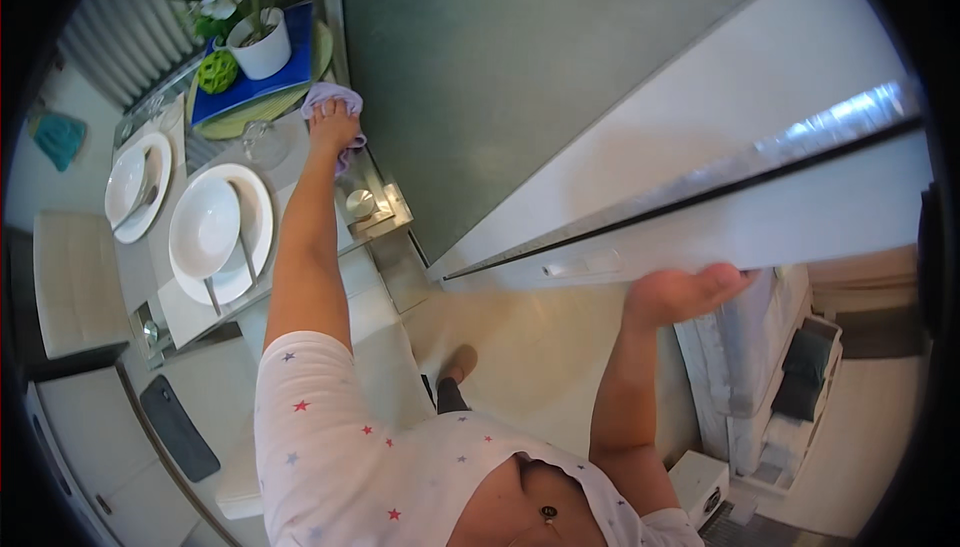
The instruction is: The person wipes a cutting board and a kitchen counter with a cloth, then cleans a dining table, a coffee table, and a sliding door frame, before replacing a vase on the table.
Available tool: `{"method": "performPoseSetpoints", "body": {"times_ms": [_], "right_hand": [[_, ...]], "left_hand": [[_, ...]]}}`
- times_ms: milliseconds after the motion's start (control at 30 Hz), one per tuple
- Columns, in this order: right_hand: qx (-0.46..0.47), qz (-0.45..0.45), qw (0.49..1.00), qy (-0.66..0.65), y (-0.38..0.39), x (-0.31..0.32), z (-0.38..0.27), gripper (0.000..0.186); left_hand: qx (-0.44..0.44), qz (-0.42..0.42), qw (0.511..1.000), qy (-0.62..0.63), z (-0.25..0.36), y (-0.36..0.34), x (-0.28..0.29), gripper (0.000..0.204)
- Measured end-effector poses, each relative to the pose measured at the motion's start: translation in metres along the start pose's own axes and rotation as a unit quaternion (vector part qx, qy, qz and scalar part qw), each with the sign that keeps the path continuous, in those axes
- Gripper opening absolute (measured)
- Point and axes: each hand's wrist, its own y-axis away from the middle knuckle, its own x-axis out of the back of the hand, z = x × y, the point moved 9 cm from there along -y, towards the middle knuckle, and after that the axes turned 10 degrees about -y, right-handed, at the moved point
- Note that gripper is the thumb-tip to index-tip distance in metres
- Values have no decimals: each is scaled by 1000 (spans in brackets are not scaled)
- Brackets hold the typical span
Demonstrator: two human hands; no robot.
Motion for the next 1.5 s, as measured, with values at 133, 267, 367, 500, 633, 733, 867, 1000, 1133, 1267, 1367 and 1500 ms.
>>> {"method": "performPoseSetpoints", "body": {"times_ms": [133,267,367,500,633,733,867,1000,1133,1267,1367,1500], "right_hand": [[-6,-53,997,-54,-2,-16,-5,68],[1,-38,997,-61,-1,5,13,50],[-47,-132,989,43,27,-36,49,48],[15,-149,988,-31,27,-18,26,71],[-104,-271,956,38,88,7,18,75],[-125,-260,957,41,93,9,17,76],[-131,-305,943,15,95,0,3,76],[-125,-320,939,31,86,2,1,80],[-107,-368,920,75,78,25,14,73],[-349,-454,818,58,141,74,56,51],[-264,-525,805,74,217,97,53,53],[-411,-485,763,116,286,178,33,52]], "left_hand": [[-158,55,986,-13,34,23,-3,47],[-313,68,939,121,114,119,3,38],[-347,33,931,108,100,156,5,40],[-124,-306,821,465,98,195,-1,49],[-78,-216,810,540,89,222,74,61],[-74,-196,811,547,100,247,119,65],[-71,-185,838,509,116,272,161,68],[-131,-139,848,495,152,280,204,68],[-208,-113,810,537,190,280,225,66],[-288,-158,706,628,238,314,246,50],[-488,-247,698,462,272,351,216,46],[-540,-466,656,246,309,415,107,51]]}}
